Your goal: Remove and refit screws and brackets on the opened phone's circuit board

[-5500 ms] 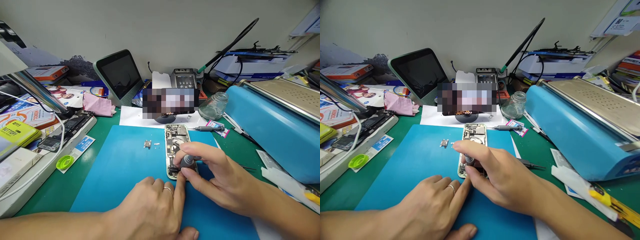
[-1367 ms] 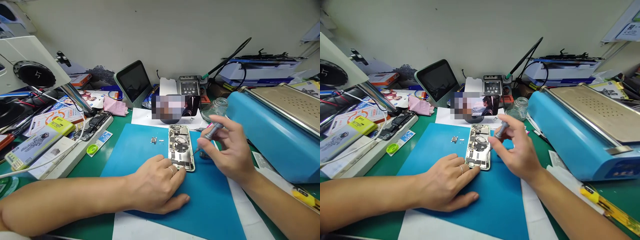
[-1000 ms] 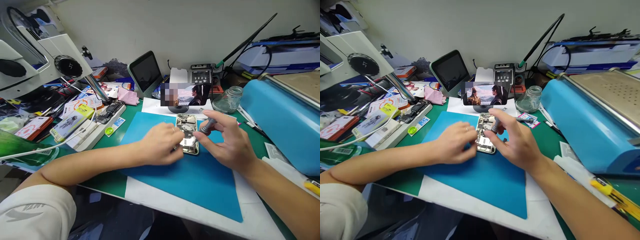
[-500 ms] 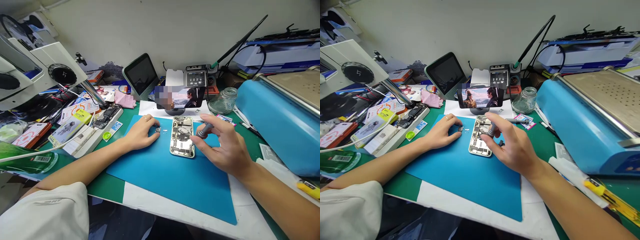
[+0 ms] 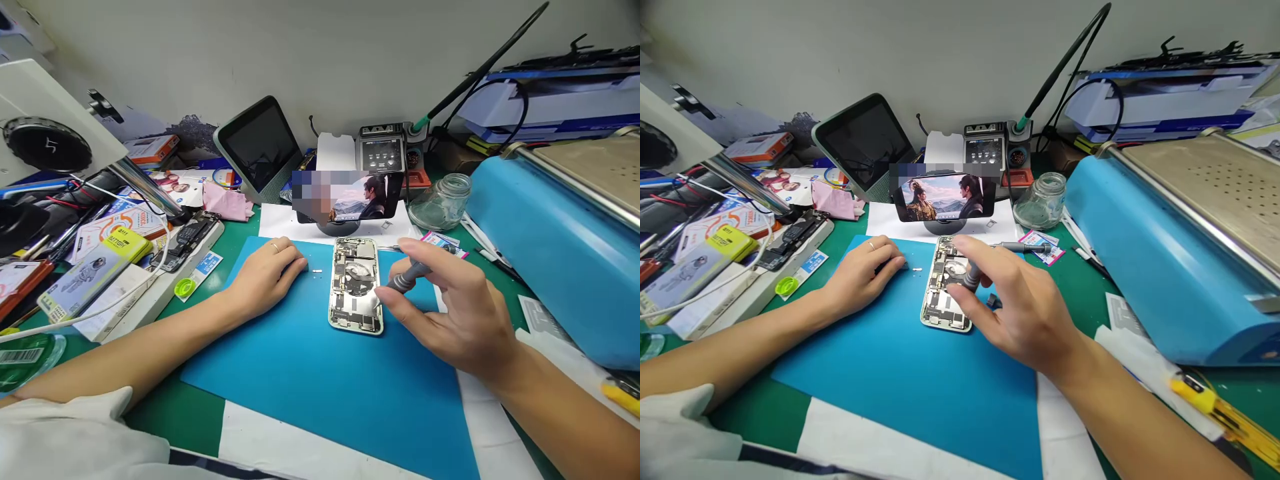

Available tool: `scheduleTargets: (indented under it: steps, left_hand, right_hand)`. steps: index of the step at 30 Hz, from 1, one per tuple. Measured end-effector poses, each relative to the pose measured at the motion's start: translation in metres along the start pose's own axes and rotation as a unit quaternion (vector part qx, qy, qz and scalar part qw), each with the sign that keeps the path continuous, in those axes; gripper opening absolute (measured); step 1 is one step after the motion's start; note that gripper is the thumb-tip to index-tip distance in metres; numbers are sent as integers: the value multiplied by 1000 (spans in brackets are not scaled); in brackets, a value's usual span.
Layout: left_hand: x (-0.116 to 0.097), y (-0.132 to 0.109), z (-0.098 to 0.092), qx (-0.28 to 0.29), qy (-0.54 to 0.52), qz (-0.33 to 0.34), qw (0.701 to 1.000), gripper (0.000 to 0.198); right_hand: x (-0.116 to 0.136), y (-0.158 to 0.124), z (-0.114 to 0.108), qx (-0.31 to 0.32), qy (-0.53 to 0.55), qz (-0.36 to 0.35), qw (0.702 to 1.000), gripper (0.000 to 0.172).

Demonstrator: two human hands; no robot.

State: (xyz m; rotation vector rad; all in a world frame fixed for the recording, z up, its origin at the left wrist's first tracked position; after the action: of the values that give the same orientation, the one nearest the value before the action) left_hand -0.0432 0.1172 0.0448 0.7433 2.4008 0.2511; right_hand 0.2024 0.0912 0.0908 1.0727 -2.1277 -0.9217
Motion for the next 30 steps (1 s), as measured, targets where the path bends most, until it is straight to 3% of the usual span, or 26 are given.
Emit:
scheduleTargets:
  steps: [6, 11, 16, 23, 26, 30]
  left_hand:
    - [-4, 1, -4, -29, -33, 8, 999, 28]
    - [-21, 3, -2, -23, -76, 7, 997, 29]
    - [-35, 8, 9, -7, -111, 15, 994, 32]
    - [-36, 5, 12, -7, -134, 34, 990, 32]
    - [-36, 4, 12, -3, -135, 34, 990, 33]
    - [-35, 5, 13, 4, -124, 42, 991, 37]
  right_hand:
    - [-4, -5, 5, 9, 4, 33, 999, 79]
    - [-1, -4, 6, 12, 0, 38, 999, 82]
    - [2, -2, 11, 9, -9, 25, 1000, 75]
    - [3, -3, 29, 46, 49, 30, 997, 67]
    - [7, -1, 28, 49, 36, 1, 998, 58]
    - [15, 2, 25, 57, -22, -57, 997, 30]
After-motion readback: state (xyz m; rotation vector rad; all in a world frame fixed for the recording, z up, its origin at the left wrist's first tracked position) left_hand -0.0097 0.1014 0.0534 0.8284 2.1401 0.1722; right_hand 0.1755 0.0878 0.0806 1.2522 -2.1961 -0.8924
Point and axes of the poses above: each hand's wrist, its own y-axis towards the middle knuckle, its own z-axis out of the palm, x = y × z, the point moved 5 cm from there along y, towards the middle knuckle, and after that the axes turned 9 degrees about -y, right-handed, at the moved point
